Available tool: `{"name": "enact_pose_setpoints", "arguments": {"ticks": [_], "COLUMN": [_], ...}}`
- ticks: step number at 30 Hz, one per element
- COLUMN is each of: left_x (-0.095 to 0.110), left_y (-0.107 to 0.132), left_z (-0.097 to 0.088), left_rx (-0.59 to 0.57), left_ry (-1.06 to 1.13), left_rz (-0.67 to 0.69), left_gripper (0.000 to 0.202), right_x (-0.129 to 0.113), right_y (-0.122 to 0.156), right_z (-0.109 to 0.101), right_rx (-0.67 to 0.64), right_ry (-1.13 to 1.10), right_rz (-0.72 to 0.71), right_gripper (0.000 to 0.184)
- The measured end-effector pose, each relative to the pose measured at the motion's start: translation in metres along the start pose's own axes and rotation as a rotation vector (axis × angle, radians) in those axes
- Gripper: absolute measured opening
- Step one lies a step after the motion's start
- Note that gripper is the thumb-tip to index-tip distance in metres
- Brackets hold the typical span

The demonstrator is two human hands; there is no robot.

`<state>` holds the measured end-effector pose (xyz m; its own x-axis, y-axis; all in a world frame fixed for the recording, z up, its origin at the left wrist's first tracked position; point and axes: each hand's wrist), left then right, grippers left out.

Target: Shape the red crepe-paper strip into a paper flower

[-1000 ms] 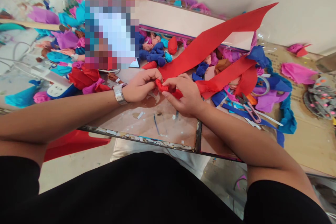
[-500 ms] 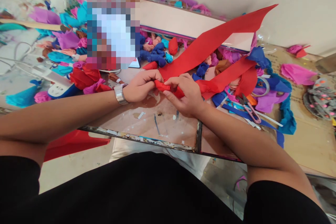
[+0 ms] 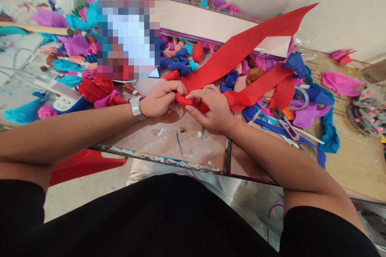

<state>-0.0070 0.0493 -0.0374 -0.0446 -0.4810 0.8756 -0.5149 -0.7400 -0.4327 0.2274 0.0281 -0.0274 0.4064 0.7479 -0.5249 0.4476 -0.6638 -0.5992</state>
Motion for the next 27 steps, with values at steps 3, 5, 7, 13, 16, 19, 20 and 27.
{"name": "enact_pose_setpoints", "arguments": {"ticks": [3, 5, 7, 13, 16, 19, 20, 27], "left_x": [-0.0020, -0.0027, -0.0030, -0.0016, -0.0004, 0.0002, 0.0002, 0.0005], "left_y": [0.0000, 0.0003, 0.0006, -0.0003, -0.0004, 0.0003, 0.0006, 0.0013], "left_z": [-0.0016, -0.0027, -0.0033, -0.0027, -0.0023, -0.0021, -0.0020, -0.0019], "left_rx": [-0.016, -0.026, -0.036, -0.040, -0.042, -0.049, -0.056, -0.072], "left_ry": [-0.062, -0.101, -0.124, -0.148, -0.168, -0.191, -0.200, -0.209], "left_rz": [0.041, 0.056, 0.066, 0.101, 0.112, 0.111, 0.108, 0.120], "left_gripper": [0.009, 0.011, 0.011, 0.013, 0.014, 0.015, 0.015, 0.014], "right_x": [0.0024, 0.0034, 0.0037, 0.0013, 0.0018, 0.0032, 0.0034, 0.0008], "right_y": [0.0012, 0.0016, 0.0015, -0.0004, -0.0005, -0.0001, -0.0001, -0.0014], "right_z": [0.0005, 0.0007, 0.0008, 0.0006, 0.0009, 0.0012, 0.0012, 0.0005], "right_rx": [-0.030, -0.053, -0.069, -0.065, -0.068, -0.070, -0.066, -0.058], "right_ry": [0.018, 0.019, 0.017, 0.038, 0.048, 0.046, 0.042, 0.029], "right_rz": [0.010, 0.018, 0.023, -0.005, -0.006, -0.006, -0.011, -0.025], "right_gripper": [0.020, 0.021, 0.021, 0.021, 0.022, 0.022, 0.022, 0.020]}}
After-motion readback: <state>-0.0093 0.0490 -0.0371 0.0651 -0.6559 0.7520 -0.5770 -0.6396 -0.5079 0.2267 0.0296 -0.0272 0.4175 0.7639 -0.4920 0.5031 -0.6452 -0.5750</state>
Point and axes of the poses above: each hand's wrist, its own y-axis away from the middle knuckle, its own z-axis out of the palm, x = y × z, and after that the axes turned 9 degrees about z, right-handed
